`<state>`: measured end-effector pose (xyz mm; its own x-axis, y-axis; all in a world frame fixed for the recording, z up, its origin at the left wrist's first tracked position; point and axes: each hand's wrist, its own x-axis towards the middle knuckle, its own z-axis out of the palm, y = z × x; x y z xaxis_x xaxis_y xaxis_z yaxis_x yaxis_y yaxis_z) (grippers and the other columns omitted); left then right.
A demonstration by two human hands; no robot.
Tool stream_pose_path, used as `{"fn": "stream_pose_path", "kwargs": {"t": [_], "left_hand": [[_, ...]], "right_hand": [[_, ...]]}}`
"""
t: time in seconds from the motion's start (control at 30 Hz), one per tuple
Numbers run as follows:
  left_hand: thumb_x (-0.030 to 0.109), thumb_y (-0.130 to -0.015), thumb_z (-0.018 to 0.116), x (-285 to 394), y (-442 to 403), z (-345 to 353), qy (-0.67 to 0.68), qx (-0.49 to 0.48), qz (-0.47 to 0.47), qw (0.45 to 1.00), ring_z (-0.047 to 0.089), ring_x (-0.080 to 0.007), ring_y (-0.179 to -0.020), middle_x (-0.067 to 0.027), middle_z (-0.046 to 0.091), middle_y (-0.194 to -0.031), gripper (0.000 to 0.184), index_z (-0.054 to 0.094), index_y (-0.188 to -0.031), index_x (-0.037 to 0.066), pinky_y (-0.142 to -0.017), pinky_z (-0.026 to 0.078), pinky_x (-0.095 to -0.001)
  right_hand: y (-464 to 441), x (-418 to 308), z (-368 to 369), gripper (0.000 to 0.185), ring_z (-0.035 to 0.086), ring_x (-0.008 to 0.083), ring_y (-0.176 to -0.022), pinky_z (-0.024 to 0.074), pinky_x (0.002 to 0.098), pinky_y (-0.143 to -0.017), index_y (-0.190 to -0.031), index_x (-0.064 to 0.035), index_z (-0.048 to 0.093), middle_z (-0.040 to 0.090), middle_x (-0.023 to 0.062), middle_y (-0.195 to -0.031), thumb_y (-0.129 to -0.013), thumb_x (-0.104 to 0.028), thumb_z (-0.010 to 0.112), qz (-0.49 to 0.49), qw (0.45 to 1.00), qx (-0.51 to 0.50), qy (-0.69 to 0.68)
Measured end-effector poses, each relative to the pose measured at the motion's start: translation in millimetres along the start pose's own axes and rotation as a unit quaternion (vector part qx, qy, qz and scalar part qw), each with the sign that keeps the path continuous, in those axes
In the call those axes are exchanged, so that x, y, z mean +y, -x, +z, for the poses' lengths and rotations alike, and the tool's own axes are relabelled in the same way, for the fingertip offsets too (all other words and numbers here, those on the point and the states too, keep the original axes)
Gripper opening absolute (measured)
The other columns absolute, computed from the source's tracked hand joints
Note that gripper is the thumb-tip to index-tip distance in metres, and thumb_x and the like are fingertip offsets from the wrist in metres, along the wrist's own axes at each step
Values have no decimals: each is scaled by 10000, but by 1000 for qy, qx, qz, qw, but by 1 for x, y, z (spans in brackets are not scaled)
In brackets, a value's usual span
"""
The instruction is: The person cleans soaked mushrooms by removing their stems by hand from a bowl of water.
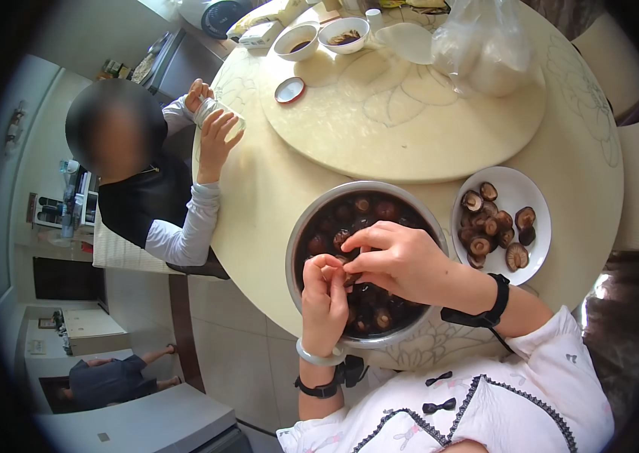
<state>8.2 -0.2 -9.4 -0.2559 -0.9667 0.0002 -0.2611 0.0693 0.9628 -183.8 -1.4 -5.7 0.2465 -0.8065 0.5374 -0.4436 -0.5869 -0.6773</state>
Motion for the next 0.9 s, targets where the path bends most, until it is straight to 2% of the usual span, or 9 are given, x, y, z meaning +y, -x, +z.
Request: {"fn": "stream_pose_path", "kwargs": {"t": [0.1,0.13,0.27,0.4,0.5,0.53,0.67,0.83,0.9], "left_hand": [[-43,-1016,428,10,0,-1,15,-32,-33,999,567,-87,-784,-43,609,-965,211,490,-1196,49,-686,477,-213],[-86,-992,404,7,-1,-1,-14,-47,9,999,572,-92,-840,-63,598,-1046,289,510,-1230,39,-710,485,-221],[-114,-891,540,5,-4,1,-81,-81,49,992,596,-148,-977,-76,608,-1140,373,558,-1240,16,-874,489,-259],[-51,-861,681,-1,-5,2,-226,-113,111,961,682,-248,-946,-155,647,-1113,357,588,-1204,-11,-812,554,-328],[-44,-854,703,2,-7,4,-175,-68,114,976,702,-225,-905,-156,674,-1087,311,642,-1157,-6,-768,571,-297],[6,-859,710,8,-5,6,-142,-23,102,984,699,-274,-833,-150,698,-982,217,687,-1075,14,-726,574,-317],[13,-864,719,11,-1,5,-149,27,99,983,701,-227,-750,-126,714,-879,119,722,-982,12,-684,571,-286],[8,-869,714,13,-1,1,-155,51,122,979,700,-222,-753,-125,713,-887,128,720,-997,14,-679,567,-282],[6,-872,713,11,0,1,-155,58,133,977,703,-212,-760,-123,712,-882,126,720,-998,11,-678,565,-279]], "right_hand": [[0,1,-2,191,644,250,-945,558,361,-718,-947,-97,701,678,37,-936,-768,-139,752,-3,1000,-11,-1],[1,1,-3,174,655,261,-898,551,369,-706,-938,-85,698,688,51,-885,-781,-148,741,13,999,-27,13],[9,5,1,164,677,285,-829,544,384,-700,-925,-89,701,692,87,-792,-768,-129,726,82,987,-109,82],[14,6,1,197,678,267,-819,547,387,-712,-948,-92,717,702,85,-800,-755,-63,685,63,973,-171,140],[12,8,2,158,682,279,-825,549,394,-720,-937,-84,719,708,100,-811,-785,-82,676,75,985,-129,88],[11,9,1,158,682,279,-825,549,394,-720,-937,-84,719,708,100,-811,-785,-82,676,70,985,-126,92],[10,8,5,113,683,302,-803,549,393,-731,-925,-50,712,711,120,-840,-845,-126,690,98,988,-114,29],[4,1,-1,171,679,319,-774,544,389,-712,-967,-41,688,696,135,-854,-835,-139,734,118,984,-125,-53],[2,-6,-3,174,683,317,-840,548,413,-722,-959,-62,663,692,135,-870,-839,-171,726,159,976,-146,-40]]}}
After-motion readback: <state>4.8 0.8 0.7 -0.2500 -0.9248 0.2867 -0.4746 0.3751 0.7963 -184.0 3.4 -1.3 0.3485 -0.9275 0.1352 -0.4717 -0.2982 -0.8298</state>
